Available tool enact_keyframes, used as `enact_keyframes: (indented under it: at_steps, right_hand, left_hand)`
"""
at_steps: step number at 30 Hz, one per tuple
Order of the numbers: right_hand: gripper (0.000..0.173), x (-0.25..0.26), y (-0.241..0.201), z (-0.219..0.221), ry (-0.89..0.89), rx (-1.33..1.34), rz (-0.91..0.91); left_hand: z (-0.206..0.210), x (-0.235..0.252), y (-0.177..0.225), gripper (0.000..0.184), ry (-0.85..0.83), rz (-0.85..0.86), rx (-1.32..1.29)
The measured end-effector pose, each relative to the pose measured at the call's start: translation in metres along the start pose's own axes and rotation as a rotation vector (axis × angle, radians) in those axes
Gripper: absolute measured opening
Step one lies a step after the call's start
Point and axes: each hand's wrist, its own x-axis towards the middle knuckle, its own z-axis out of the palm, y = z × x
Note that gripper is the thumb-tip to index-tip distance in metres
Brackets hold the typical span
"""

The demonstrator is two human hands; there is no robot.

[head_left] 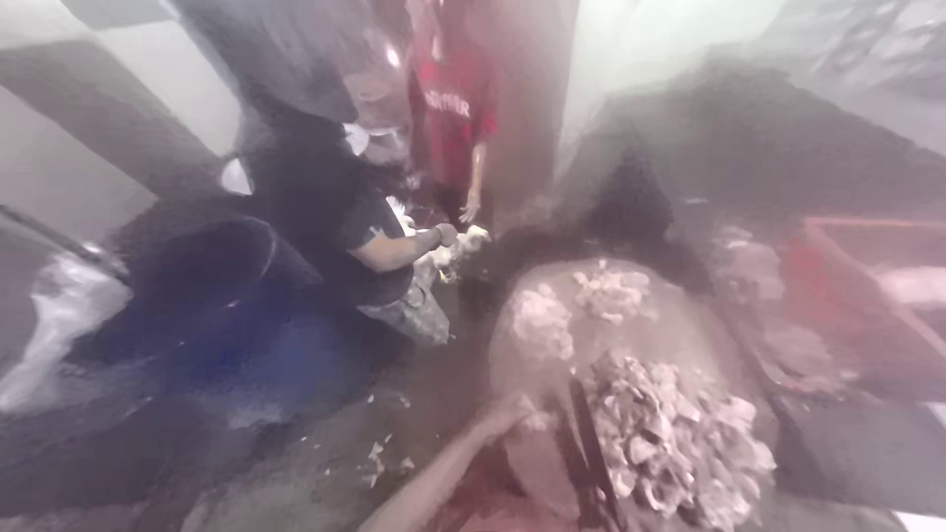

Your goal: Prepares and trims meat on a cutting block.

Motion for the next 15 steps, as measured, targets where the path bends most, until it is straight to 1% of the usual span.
enact_keyframes:
  at_steps: [2,3,5,7,8,9,10,13,15]
  right_hand:
    - [0.052,-0.009,-0.027,-0.016,-0.034,-0.022,-0.019]
    - [0.052,-0.011,-0.031,-0.018,-0.024,-0.027,-0.037]
    - [0.050,-0.013,-0.030,-0.020,0.000,-0.016,-0.026]
    - [0.051,-0.011,-0.030,-0.022,0.007,-0.002,0.001]
    - [0.051,-0.009,-0.028,-0.020,0.011,0.011,0.010]
    - [0.052,-0.007,-0.026,-0.018,0.020,0.033,0.015]
    - [0.053,-0.005,-0.025,-0.017,0.033,0.055,0.017]
    - [0.054,-0.003,-0.027,-0.012,0.065,0.091,0.022]
    - [0.056,-0.001,-0.025,-0.006,0.079,0.117,0.038]
  left_hand:
    - [0.008,-0.013,0.011,0.045,0.086,-0.030,-0.073]
    - [0.011,-0.018,0.017,0.047,0.129,-0.025,-0.096]
    - [0.019,-0.027,0.033,0.043,0.231,0.035,-0.201]
    - [0.026,-0.031,0.050,0.038,0.340,0.117,-0.360]
    - [0.028,-0.031,0.053,0.038,0.364,0.131,-0.413]
    - [0.029,-0.030,0.052,0.038,0.358,0.124,-0.421]
    - [0.027,-0.026,0.046,0.038,0.323,0.089,-0.373]
    - [0.019,-0.005,0.001,0.037,0.100,-0.075,0.033]
    - [0.015,0.004,-0.028,0.041,0.002,-0.137,0.166]
